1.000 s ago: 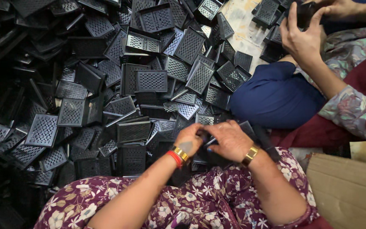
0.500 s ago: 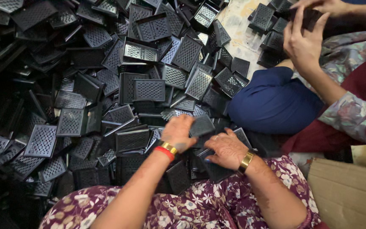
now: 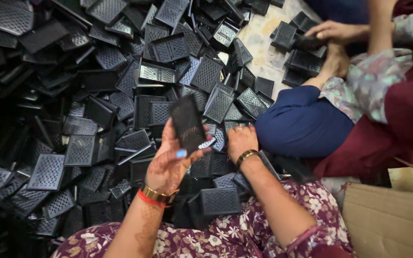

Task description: The person sits on the floor among a large pile of black perforated plastic parts and picks up individual parts one at a time, turning them over in both hands and placing them back on the pile. Other people nearby handle the same parts in the same way.

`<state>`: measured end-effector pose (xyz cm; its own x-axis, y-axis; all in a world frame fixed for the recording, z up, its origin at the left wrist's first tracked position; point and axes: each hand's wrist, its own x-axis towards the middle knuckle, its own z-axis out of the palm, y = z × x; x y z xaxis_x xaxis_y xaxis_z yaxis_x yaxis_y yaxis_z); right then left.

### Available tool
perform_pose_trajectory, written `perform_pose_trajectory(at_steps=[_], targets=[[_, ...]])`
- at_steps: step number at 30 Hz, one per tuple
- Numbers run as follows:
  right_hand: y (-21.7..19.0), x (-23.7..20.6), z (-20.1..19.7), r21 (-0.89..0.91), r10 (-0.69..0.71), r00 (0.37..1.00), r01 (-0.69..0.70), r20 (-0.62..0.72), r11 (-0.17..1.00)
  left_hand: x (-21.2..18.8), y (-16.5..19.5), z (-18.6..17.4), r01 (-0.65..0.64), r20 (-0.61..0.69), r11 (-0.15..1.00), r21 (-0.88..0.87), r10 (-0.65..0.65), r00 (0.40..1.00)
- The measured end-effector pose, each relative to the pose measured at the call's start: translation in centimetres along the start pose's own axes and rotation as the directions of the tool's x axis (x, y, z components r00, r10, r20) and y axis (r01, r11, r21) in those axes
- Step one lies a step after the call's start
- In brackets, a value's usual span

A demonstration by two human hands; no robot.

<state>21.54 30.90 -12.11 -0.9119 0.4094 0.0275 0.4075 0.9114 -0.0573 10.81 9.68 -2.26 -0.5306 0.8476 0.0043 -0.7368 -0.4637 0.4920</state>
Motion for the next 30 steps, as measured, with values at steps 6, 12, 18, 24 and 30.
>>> perform_pose_trajectory(at_steps=[6,12,18,24,30], targets=[[0.0,-2.9,-1.6,0.665,0.164,0.984,-0.170,0.073,0.727,0.3,0.6,-2.3,-0.232,-0.176,0.959,-0.166,0.202,0.963],[0.5,-5.5,-2.8,0.707,-0.069,0.963,-0.238,0.259,-0.666,1.8,-7.7,-6.6,-0.016,-0.566,0.996,0.090,0.064,0.822],[-0.6,-5.5,-0.7,0.940,0.185,0.928,-0.290,0.322,-0.179,0.0,-13.9,-7.6,0.204,-0.429,0.961,-0.185,-0.266,0.863],[-1.9,-6.6,-2.7,0.954,-0.025,0.997,-0.058,0.068,0.293,0.0,-11.8,-5.5,0.097,-0.444,0.995,-0.032,-0.101,0.890],[-1.6,-6.0,-4.5,0.940,-0.006,0.940,-0.341,0.342,0.027,0.8,-9.2,-4.6,0.137,-0.339,0.987,0.078,-0.103,0.935]])
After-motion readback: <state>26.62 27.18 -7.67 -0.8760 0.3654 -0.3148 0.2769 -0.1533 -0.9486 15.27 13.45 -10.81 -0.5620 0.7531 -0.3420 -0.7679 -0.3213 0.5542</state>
